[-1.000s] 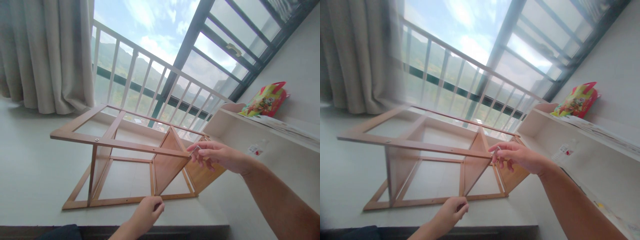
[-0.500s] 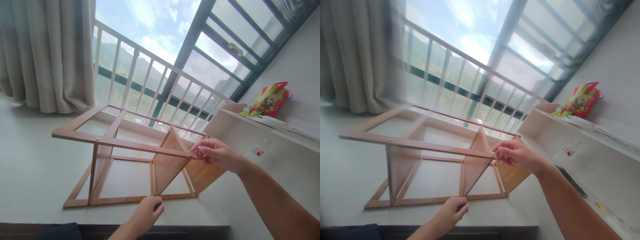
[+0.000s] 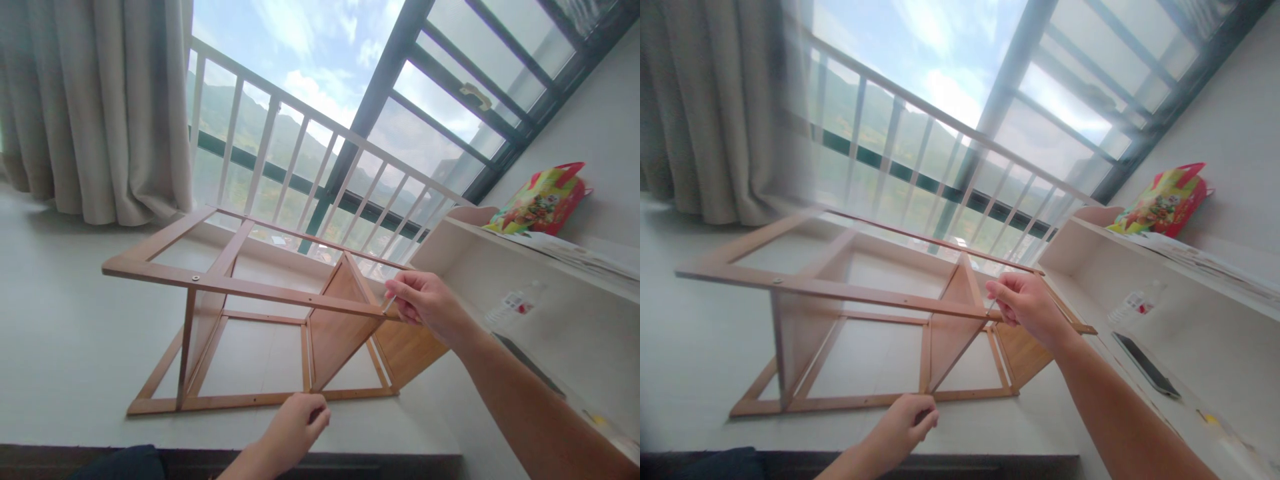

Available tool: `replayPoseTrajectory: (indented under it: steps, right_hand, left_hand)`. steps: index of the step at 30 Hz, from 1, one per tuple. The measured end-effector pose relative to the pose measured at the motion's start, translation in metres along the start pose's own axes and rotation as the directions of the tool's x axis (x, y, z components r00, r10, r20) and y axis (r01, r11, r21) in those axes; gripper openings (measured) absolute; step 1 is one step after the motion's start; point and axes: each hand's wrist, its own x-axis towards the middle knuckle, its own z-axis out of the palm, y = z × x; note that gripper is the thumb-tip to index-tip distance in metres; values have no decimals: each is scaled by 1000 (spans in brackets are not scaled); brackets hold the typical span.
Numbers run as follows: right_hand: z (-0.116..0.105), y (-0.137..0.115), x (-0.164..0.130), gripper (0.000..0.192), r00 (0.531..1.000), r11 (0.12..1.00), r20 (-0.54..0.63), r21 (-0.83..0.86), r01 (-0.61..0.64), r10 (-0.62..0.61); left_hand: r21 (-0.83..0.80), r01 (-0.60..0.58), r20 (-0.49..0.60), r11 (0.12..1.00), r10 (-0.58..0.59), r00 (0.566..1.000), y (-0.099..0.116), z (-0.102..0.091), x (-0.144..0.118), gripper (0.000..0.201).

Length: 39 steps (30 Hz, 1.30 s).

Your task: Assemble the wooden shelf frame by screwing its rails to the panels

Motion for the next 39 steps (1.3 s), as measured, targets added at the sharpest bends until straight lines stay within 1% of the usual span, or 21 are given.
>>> replayPoseTrajectory:
  steps: [2,5,9,15,19,23,28,31,34,37,39]
  right_hand:
    - [6,-2,-1,39,1000,995,-28,99,6,-3]
    - [11,-5,-1,38,999,992,-29,128,18,-14]
    - [11,-4,0,33,995,994,-30,63,95,-93]
    - [11,2,-2,28,973,971,-55,-100,217,-223]
    - [15,1,-4,26,964,957,-79,-161,240,-255]
    - [18,1,-5,22,951,946,-108,-183,269,-291]
    - [17,6,-4,26,953,955,-129,-155,253,-273]
    - [11,8,-6,31,971,971,-109,-136,197,-213]
    - [6,7,-10,35,977,974,-123,-166,151,-172]
    - [5,5,-15,35,969,962,-150,-222,160,-195]
    - [4,3,-17,32,964,946,-144,-269,180,-225]
  left_hand:
    - [0,3,2,1000,-3,1000,1,-1,0,25]
    - [0,6,14,1000,-6,1000,2,-1,0,25]
    - [2,10,21,1000,-10,1000,1,-1,0,25]
    - [9,19,24,1000,-19,1000,4,-3,0,25]
    - [13,18,18,1000,-19,1000,4,-3,0,26]
    - [11,7,16,1000,-7,1000,0,0,1,25]
    - [7,1,7,1000,-1,1000,-5,3,1,26]
    - [8,2,1,1000,-2,1000,-5,2,1,27]
    - [7,4,2,1000,-4,1000,-2,0,0,26]
    - [6,8,9,1000,-8,1000,1,-1,-1,26]
    - [8,9,12,1000,-9,1000,2,-1,-1,26]
